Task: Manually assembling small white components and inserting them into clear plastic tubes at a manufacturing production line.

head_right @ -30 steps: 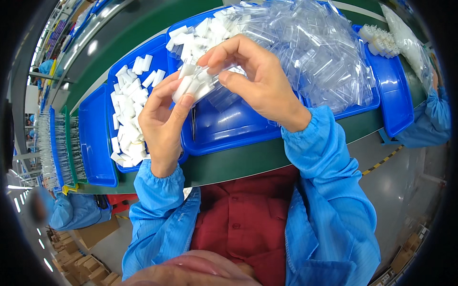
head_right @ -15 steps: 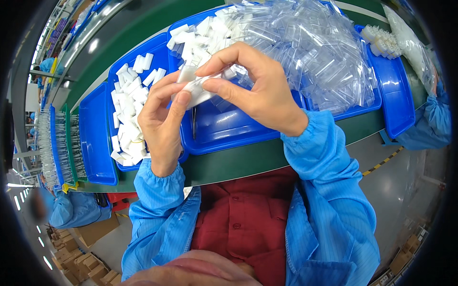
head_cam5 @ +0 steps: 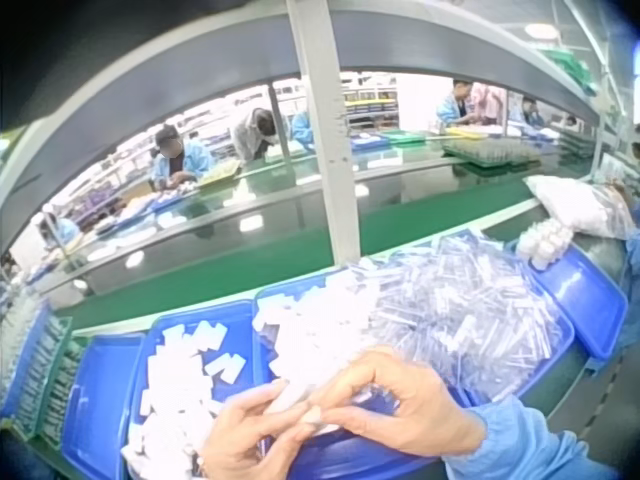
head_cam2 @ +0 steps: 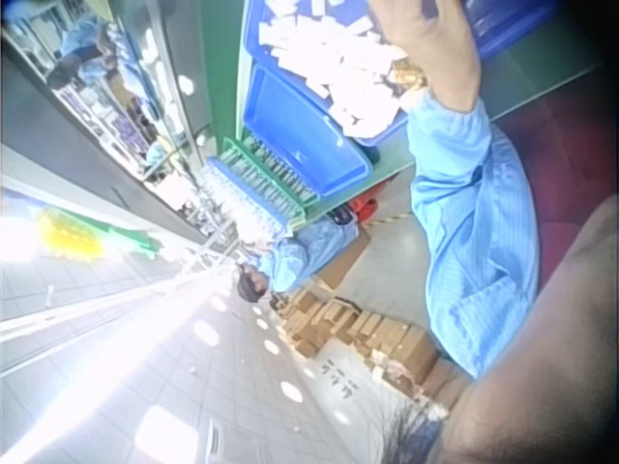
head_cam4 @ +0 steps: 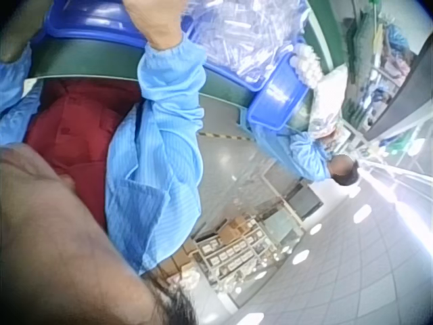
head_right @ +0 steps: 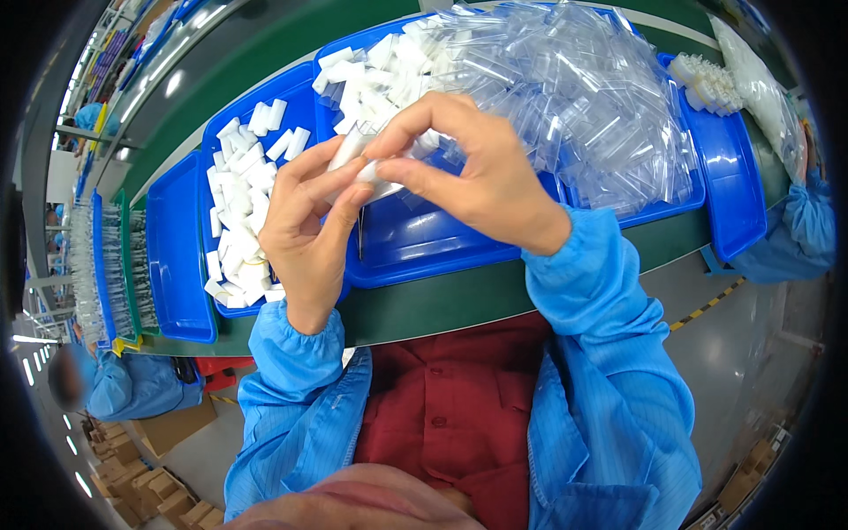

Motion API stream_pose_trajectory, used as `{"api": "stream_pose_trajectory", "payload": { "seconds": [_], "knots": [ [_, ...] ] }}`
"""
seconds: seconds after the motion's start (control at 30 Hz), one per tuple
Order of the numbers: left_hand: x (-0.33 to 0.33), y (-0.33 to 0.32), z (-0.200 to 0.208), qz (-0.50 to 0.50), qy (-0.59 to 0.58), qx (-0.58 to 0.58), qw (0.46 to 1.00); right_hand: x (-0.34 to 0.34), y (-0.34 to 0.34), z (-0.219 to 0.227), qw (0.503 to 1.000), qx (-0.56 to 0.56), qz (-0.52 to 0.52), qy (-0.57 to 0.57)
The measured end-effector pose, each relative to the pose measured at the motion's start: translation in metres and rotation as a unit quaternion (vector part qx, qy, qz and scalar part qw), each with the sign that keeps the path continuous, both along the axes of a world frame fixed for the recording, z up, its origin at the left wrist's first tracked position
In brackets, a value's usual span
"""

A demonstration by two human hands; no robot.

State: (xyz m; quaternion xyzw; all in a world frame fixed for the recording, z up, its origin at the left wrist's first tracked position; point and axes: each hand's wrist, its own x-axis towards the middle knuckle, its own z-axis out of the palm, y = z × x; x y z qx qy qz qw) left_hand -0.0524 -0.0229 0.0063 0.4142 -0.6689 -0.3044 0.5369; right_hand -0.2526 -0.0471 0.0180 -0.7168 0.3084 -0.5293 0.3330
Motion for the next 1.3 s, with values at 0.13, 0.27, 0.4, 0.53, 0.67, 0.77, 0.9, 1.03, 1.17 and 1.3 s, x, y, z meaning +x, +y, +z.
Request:
{"api": "stream_pose_trajectory", "payload": {
  "seconds": [0.13, 0.27, 0.4, 0.53, 0.67, 0.77, 0.9, 1.03, 1.17, 1.3],
  "knots": [
    [0.0, 0.001, 0.001, 0.029, -0.033, -0.024, 0.999, 0.007, 0.0, -0.002, 0.999, -0.029, -0.019, 0.031],
    [-0.002, -0.001, 0.005, 0.033, -0.026, -0.039, 0.998, -0.002, -0.007, -0.001, 0.998, -0.043, -0.033, -0.003],
    [-0.003, 0.002, 0.011, -0.01, 0.003, -0.009, 1.0, -0.011, -0.007, 0.002, 1.0, 0.006, -0.018, 0.011],
    [0.003, 0.002, 0.025, -0.134, 0.241, 0.108, 0.955, -0.018, -0.008, 0.007, 0.995, 0.071, -0.005, -0.075],
    [0.014, -0.005, 0.014, -0.149, 0.151, 0.025, 0.977, -0.022, -0.007, 0.008, 0.99, 0.09, 0.008, -0.106],
    [0.01, -0.003, 0.01, -0.134, 0.13, -0.005, 0.982, -0.023, -0.008, 0.007, 0.999, 0.028, 0.02, -0.035],
    [0.011, -0.002, 0.007, -0.124, 0.088, -0.034, 0.988, -0.01, -0.004, -0.002, 0.997, 0.037, 0.036, -0.055],
    [0.008, -0.006, 0.01, -0.126, 0.087, -0.053, 0.987, -0.014, -0.011, -0.003, 0.996, 0.02, 0.061, -0.057],
    [0.012, -0.007, 0.026, -0.143, 0.156, 0.115, 0.97, -0.018, -0.005, 0.008, 0.996, 0.042, 0.066, -0.042],
    [0.016, -0.004, 0.024, -0.179, 0.193, 0.263, 0.928, -0.019, -0.009, 0.001, 0.996, -0.008, 0.083, 0.016]
  ]
}}
